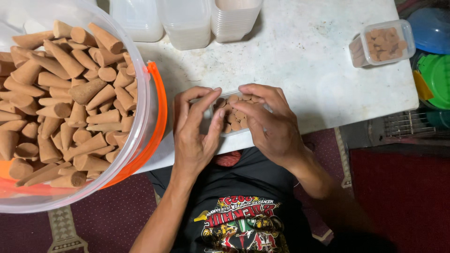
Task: The person transfers small, cone-shaped objects from a large bucket into small plastic containers. They pick up the cones by hand and place them into the containers, arranging them in rows.
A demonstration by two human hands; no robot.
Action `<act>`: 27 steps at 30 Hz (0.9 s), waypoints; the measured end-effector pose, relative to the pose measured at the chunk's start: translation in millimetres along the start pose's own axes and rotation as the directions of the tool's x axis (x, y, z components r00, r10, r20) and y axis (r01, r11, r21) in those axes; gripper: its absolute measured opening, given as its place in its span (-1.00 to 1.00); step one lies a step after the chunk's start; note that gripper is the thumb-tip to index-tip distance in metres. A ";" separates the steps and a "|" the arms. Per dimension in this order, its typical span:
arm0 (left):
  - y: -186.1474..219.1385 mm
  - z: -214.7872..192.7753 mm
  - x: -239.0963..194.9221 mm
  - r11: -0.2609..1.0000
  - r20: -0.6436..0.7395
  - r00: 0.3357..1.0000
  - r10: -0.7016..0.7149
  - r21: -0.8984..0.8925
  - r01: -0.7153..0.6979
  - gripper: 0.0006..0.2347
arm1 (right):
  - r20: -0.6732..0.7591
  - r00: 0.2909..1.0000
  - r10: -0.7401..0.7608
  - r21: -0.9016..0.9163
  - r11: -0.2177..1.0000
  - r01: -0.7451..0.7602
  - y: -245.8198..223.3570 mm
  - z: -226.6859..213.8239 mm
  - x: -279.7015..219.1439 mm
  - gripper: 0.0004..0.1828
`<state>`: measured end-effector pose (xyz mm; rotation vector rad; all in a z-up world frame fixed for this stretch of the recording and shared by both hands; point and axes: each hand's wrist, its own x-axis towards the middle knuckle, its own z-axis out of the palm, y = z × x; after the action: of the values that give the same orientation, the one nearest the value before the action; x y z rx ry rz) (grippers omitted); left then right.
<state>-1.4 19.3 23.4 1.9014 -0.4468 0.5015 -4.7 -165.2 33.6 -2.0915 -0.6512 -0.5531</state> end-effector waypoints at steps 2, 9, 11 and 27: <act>5.7 -2.9 -2.1 0.992 -0.004 0.993 -0.116 0.039 0.116 -0.71 | -0.016 1.000 0.014 -0.041 0.999 -0.014 4.3 -2.9 -0.7 -0.65; 1.1 2.2 -5.0 0.961 -0.050 0.964 -0.261 0.084 0.264 -0.70 | 0.038 0.991 0.126 -0.093 0.988 -0.122 10.2 -13.9 0.3 -0.76; 5.5 5.6 1.8 0.948 -0.073 0.947 -0.312 0.049 0.316 -0.66 | 0.039 0.997 0.063 -0.114 0.992 -0.058 7.7 -6.8 10.0 -0.77; -36.4 27.1 63.3 0.915 -0.250 0.885 -0.393 -0.011 0.404 -0.45 | 0.103 0.958 -0.269 -0.573 0.771 0.278 30.7 47.4 140.2 -0.96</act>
<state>74.6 2.5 19.9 1.8739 0.1234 0.4644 128.9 -106.6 72.9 -2.5895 -0.8878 -1.0101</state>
